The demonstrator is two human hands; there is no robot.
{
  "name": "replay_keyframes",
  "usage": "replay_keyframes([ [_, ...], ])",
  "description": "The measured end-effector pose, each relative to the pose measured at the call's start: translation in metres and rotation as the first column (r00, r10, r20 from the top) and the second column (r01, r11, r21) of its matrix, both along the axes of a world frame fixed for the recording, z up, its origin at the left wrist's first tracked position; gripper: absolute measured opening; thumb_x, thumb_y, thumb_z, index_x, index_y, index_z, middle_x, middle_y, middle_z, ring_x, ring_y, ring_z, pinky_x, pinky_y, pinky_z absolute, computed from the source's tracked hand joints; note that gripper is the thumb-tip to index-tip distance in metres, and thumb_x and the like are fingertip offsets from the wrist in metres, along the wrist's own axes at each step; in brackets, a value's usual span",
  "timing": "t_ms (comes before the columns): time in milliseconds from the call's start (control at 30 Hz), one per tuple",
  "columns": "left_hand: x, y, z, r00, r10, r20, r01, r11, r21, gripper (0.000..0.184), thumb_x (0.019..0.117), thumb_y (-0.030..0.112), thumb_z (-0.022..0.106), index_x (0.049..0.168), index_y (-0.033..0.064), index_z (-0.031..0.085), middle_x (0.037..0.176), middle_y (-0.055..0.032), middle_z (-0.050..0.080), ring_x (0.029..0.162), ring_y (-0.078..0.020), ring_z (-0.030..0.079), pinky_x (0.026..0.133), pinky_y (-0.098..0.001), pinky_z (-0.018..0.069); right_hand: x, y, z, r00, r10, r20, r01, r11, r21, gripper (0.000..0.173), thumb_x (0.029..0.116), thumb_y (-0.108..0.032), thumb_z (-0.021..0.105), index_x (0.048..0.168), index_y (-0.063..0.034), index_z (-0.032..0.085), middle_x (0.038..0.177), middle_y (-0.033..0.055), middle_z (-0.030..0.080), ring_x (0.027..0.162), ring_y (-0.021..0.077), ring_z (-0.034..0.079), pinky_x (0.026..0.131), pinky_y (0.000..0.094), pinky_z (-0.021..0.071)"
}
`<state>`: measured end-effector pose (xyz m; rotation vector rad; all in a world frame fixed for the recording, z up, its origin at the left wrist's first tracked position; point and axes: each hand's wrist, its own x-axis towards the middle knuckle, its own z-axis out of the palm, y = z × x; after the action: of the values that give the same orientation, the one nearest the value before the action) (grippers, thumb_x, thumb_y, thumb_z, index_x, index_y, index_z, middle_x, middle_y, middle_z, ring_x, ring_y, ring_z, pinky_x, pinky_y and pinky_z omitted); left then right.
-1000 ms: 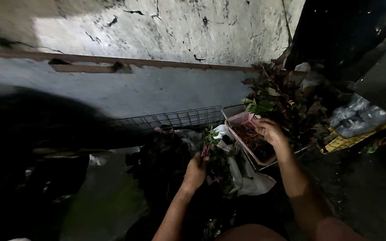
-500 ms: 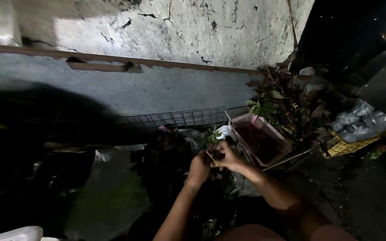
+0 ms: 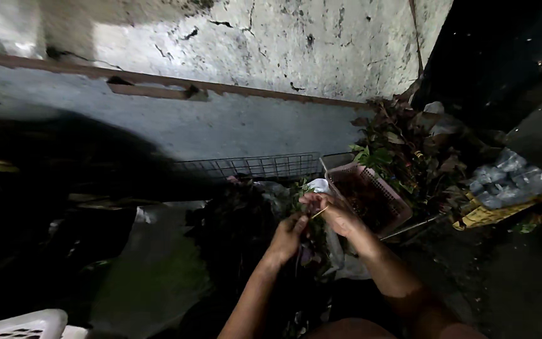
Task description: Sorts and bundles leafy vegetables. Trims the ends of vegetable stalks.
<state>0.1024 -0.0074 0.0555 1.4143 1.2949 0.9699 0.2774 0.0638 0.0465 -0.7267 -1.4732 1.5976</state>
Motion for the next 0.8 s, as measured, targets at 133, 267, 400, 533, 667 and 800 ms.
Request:
replay_keyframes([
  [133, 0.006, 0.001, -0.012, 0.955, 0.035, -0.295, -0.008, 0.996, 0.093, 0.029, 0.1037, 0.017, 0.057, 0.124, -0.0023, 0.065, 0.110, -0.0154, 0.070, 0.103, -0.0201, 0.067, 0.096, -0.0417, 0.0540, -0.017, -0.024, 0.027, 0.903, -0.136, 0.407, -0.134, 0.812, 0.568, 0.020, 0.0932, -0.018, 0.073, 0.106, -0.0037, 0.078, 0.109, 0.0096, 0.075, 0.116, 0.0205, 0.066, 0.108, 0.0426, 0.0478],
  [267, -0.010, 0.013, -0.006, 0.921, 0.369, -0.129, -0.357, 0.928, 0.103, 0.032, 0.1067, 0.018, 0.051, 0.126, -0.0059, 0.061, 0.109, -0.0202, 0.069, 0.100, -0.0241, 0.068, 0.093, -0.0449, 0.0555, -0.022, -0.051, 0.025, 0.982, -0.033, 0.184, -0.088, 0.788, 0.610, 0.046, 0.0962, -0.025, 0.067, 0.135, -0.0003, 0.066, 0.143, 0.0141, 0.062, 0.145, 0.0282, 0.045, 0.122, 0.0469, 0.0332],
  [400, -0.010, 0.002, 0.005, 0.939, 0.276, 0.203, -0.294, 0.954, 0.064, 0.025, 0.1099, 0.020, 0.046, 0.120, 0.0020, 0.060, 0.089, -0.0079, 0.068, 0.076, -0.0154, 0.067, 0.070, -0.0334, 0.0600, -0.011, -0.021, 0.015, 0.999, -0.007, -0.038, 0.009, 0.998, 0.061, 0.060, 0.1035, -0.044, 0.052, 0.151, -0.0066, 0.049, 0.154, 0.0053, 0.052, 0.140, 0.0186, 0.049, 0.118, 0.0452, 0.0412],
  [533, 0.006, -0.001, -0.004, 0.997, 0.012, 0.075, -0.017, 0.998, 0.066, 0.026, 0.1089, 0.018, 0.047, 0.122, 0.0045, 0.065, 0.089, -0.0003, 0.065, 0.076, -0.0069, 0.061, 0.071, -0.0253, 0.0544, -0.010, 0.001, 0.025, 0.991, -0.018, 0.131, 0.005, 0.995, 0.102, 0.036, 0.1038, -0.025, 0.054, 0.126, 0.0026, 0.063, 0.114, 0.0125, 0.072, 0.104, 0.0183, 0.067, 0.095, 0.0379, 0.0533],
  [667, 0.009, 0.009, -0.012, 0.985, 0.101, -0.142, -0.097, 0.995, 0.038, 0.025, 0.1063, 0.018, 0.052, 0.116, 0.0005, 0.066, 0.098, -0.0089, 0.068, 0.089, -0.0126, 0.065, 0.085, -0.0342, 0.0554, -0.017, -0.020, 0.041, 0.902, -0.176, 0.394, -0.090, 0.816, 0.571, 0.014, 0.0939, -0.019, 0.074, 0.099, -0.0067, 0.080, 0.106, 0.0062, 0.076, 0.114, 0.0166, 0.066, 0.112, 0.0476, 0.0429],
  [800, 0.001, 0.014, -0.009, 0.933, 0.360, -0.019, -0.359, 0.932, 0.050, 0.031, 0.1101, 0.022, 0.047, 0.131, 0.0016, 0.056, 0.102, -0.0143, 0.066, 0.089, -0.0199, 0.067, 0.082, -0.0405, 0.0567, -0.016, -0.030, 0.020, 0.994, -0.101, 0.028, 0.079, 0.899, 0.431, 0.036, 0.1008, -0.014, 0.059, 0.135, -0.0045, 0.067, 0.145, 0.0094, 0.061, 0.141, 0.0220, 0.050, 0.117, 0.0429, 0.0429],
])
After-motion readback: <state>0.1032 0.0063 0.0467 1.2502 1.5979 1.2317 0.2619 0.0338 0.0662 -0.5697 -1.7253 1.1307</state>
